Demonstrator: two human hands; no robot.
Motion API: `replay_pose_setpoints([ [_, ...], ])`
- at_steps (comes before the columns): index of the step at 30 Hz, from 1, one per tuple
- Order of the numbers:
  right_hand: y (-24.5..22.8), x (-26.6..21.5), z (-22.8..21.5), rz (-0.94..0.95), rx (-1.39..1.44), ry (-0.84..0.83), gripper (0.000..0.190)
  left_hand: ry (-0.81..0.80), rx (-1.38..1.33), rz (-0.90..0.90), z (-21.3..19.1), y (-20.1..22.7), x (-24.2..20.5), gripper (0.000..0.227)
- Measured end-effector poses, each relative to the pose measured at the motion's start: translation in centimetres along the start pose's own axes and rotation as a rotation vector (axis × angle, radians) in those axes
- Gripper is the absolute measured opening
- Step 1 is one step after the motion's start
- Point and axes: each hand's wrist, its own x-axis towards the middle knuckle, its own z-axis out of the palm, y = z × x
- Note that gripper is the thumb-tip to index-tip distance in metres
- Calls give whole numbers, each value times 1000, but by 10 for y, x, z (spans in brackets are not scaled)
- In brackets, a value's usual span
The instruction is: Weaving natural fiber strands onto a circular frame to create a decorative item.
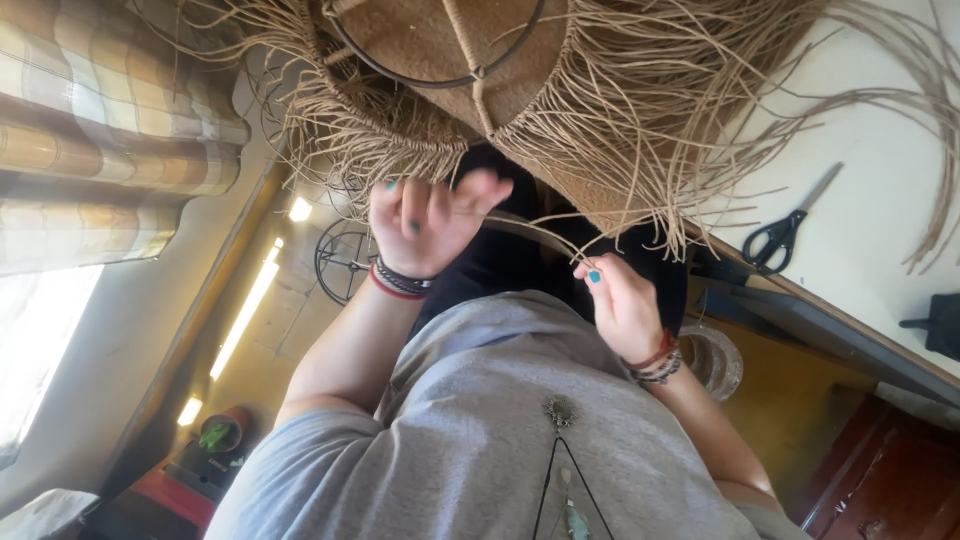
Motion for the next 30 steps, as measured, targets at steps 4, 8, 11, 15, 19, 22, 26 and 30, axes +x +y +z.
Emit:
replay_pose_setpoints([
  [4,-3,41,2,-138,59,1,30,85,143,-265,-68,4,-48,64],
  [8,-12,102,38,-238,-211,94,25,210,1546,-478,-115,-21,-60,81],
  [11,-25,127,60,-260,-333,-51,19,178,1716,-406,-124,-25,-52,92],
  [15,-33,104,54,-90,-155,-553,31,268,1593,-285,-126,-45,-63,92],
  [19,-14,84,29,38,111,-769,30,240,1544,-300,-125,-41,-65,94],
  [22,23,51,30,5,22,-791,32,261,1529,-358,-138,-41,-71,90],
  [26,46,28,28,-94,-145,-549,24,277,1487,-328,-136,-44,-58,92],
  [30,11,58,30,-134,166,-158,45,269,1751,-266,-130,-40,-44,92],
])
